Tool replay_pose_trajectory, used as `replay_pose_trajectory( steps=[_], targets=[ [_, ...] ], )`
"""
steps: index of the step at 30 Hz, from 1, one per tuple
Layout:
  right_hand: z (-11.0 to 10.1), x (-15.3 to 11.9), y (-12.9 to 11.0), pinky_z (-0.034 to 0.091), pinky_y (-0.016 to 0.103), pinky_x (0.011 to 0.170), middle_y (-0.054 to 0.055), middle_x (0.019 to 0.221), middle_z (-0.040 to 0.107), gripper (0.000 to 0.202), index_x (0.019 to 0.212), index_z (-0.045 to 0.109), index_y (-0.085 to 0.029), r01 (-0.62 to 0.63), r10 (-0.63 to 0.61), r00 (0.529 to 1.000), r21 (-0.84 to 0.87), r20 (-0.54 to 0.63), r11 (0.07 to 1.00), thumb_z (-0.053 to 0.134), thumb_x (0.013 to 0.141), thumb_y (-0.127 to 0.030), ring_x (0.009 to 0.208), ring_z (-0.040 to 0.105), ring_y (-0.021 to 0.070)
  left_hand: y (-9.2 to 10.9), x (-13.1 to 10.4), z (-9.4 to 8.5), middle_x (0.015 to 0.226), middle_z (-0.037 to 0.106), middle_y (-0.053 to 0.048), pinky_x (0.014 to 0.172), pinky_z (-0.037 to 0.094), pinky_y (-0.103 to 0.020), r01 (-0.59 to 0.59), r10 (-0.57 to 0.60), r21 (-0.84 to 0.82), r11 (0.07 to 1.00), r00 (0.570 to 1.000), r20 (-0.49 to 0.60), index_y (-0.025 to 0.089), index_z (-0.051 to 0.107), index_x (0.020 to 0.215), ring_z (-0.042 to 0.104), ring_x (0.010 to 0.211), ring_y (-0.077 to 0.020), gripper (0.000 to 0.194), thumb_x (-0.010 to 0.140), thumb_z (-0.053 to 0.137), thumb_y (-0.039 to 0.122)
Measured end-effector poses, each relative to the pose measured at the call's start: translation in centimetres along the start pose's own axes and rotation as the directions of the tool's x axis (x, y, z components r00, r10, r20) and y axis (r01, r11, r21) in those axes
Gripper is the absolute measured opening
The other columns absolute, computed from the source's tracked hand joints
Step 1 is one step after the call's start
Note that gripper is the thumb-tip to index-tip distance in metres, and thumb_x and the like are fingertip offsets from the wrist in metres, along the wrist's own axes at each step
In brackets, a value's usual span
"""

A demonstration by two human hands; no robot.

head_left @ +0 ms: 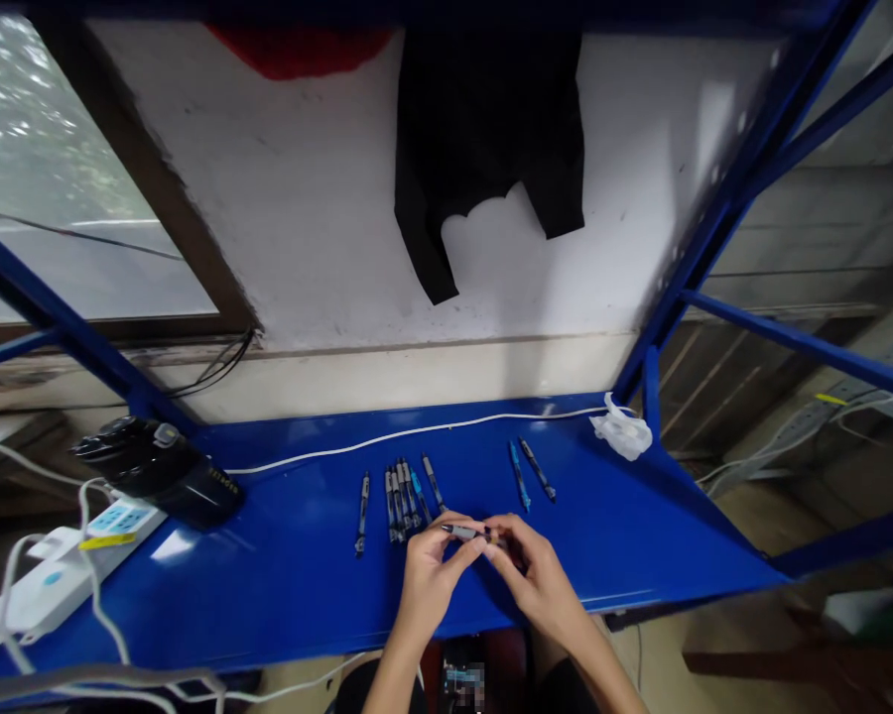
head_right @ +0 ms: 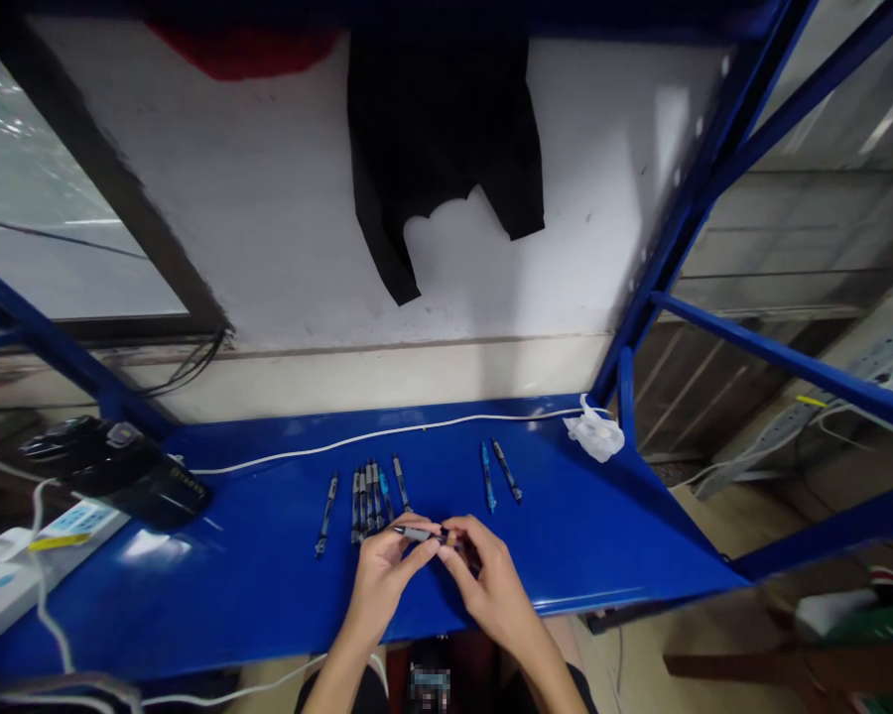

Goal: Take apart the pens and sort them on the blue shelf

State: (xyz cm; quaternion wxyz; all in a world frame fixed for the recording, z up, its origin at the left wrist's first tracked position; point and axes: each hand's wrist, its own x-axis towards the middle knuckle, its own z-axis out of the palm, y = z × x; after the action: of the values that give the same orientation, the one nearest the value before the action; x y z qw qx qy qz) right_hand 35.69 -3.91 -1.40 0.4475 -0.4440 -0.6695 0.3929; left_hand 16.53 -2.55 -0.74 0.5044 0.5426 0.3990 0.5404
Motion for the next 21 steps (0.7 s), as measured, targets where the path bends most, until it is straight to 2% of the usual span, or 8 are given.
replay_pose_trajectory(
  steps=[2,4,8,11,13,16,18,21],
  targets=[
    [-0.1,0.0,0.2,0.051,0.031,0.078,0.003,0.098,0.069,0.026,0.107,0.066,-0.023,-0.026,0.026,0.999,0.021,-0.029,0.999,0.066,0.108,-0.049,0.083,0.063,0.0192,0.1,0.1,0.1,0.103,0.08,-0.011,0.095,0.06,-0.037,0.004,-0.004,-0.002,1.0,1.0,0.011,0.02,0.088,0.097,0.076,0.102,-0.0272,0.02,0.092,0.086,0.039],
    [-0.2,0.1,0.1,0.049,0.031,0.08,0.003,0.098,0.07,0.029,0.103,0.067,-0.022,-0.021,0.021,1.0,0.03,-0.018,0.999,0.065,0.109,-0.05,0.086,0.063,0.0193,0.0,0.1,0.1,0.104,0.079,-0.011,0.094,0.061,-0.037,0.009,-0.008,-0.015,1.0,1.0,0.01,0.019,0.088,0.097,0.077,0.101,-0.0274,0.022,0.09,0.087,0.04],
    [-0.4,0.2,-0.5,0.049,0.033,0.087,0.004,0.098,0.073,0.034,0.106,0.072,-0.022,-0.019,0.017,0.999,0.039,0.046,0.999,0.058,0.112,-0.051,0.093,0.065,0.0212,-0.5,0.1,0.0,0.105,0.08,-0.011,0.092,0.061,-0.036,0.02,-0.021,-0.06,0.998,1.0,-0.007,0.018,0.088,0.098,0.077,0.1,-0.0268,0.026,0.09,0.088,0.043],
    [-0.4,0.3,-0.6,0.048,0.03,0.08,0.002,0.093,0.069,0.035,0.109,0.07,-0.021,-0.047,0.046,0.999,0.048,0.017,0.998,0.064,0.108,-0.056,0.086,0.062,0.0191,-0.9,0.2,0.0,0.104,0.081,-0.012,0.09,0.061,-0.035,0.015,-0.015,-0.071,0.997,1.0,-0.002,0.017,0.088,0.098,0.078,0.096,-0.0259,0.028,0.088,0.089,0.044],
    [-0.5,0.4,-0.4,0.046,0.029,0.076,0.001,0.091,0.068,0.039,0.104,0.069,-0.021,-0.057,0.057,0.998,0.036,-0.004,0.998,0.068,0.105,-0.059,0.083,0.06,0.0183,-1.0,0.3,0.0,0.104,0.081,-0.012,0.088,0.061,-0.034,0.017,-0.017,-0.072,0.997,1.0,0.001,0.017,0.088,0.097,0.078,0.095,-0.0258,0.03,0.086,0.09,0.044],
    [-0.5,0.6,-0.1,0.048,0.031,0.08,0.002,0.09,0.07,0.045,0.096,0.072,-0.02,-0.033,0.033,0.999,-0.002,0.02,0.999,0.062,0.107,-0.063,0.086,0.063,0.0202,-1.1,0.4,0.2,0.104,0.083,-0.012,0.089,0.061,-0.035,0.036,-0.037,-0.083,0.996,0.999,-0.018,0.016,0.088,0.096,0.078,0.095,-0.0264,0.032,0.085,0.091,0.046],
    [-0.5,0.6,0.0,0.049,0.032,0.083,0.003,0.09,0.071,0.047,0.098,0.074,-0.02,-0.02,0.021,0.999,-0.009,0.028,1.0,0.059,0.108,-0.063,0.087,0.064,0.0211,-1.1,0.5,0.3,0.104,0.083,-0.012,0.091,0.061,-0.035,0.048,-0.051,-0.095,0.994,0.998,-0.027,0.016,0.088,0.097,0.078,0.096,-0.0266,0.034,0.084,0.091,0.047],
    [-0.4,0.7,0.1,0.047,0.03,0.074,0.001,0.089,0.067,0.044,0.108,0.071,-0.02,-0.031,0.031,0.999,0.013,-0.009,0.999,0.066,0.104,-0.063,0.08,0.06,0.0187,-1.1,0.6,0.4,0.103,0.084,-0.012,0.09,0.061,-0.034,0.044,-0.047,-0.113,0.993,0.999,-0.024,0.016,0.089,0.099,0.079,0.095,-0.0262,0.038,0.082,0.093,0.049]
  ],
)
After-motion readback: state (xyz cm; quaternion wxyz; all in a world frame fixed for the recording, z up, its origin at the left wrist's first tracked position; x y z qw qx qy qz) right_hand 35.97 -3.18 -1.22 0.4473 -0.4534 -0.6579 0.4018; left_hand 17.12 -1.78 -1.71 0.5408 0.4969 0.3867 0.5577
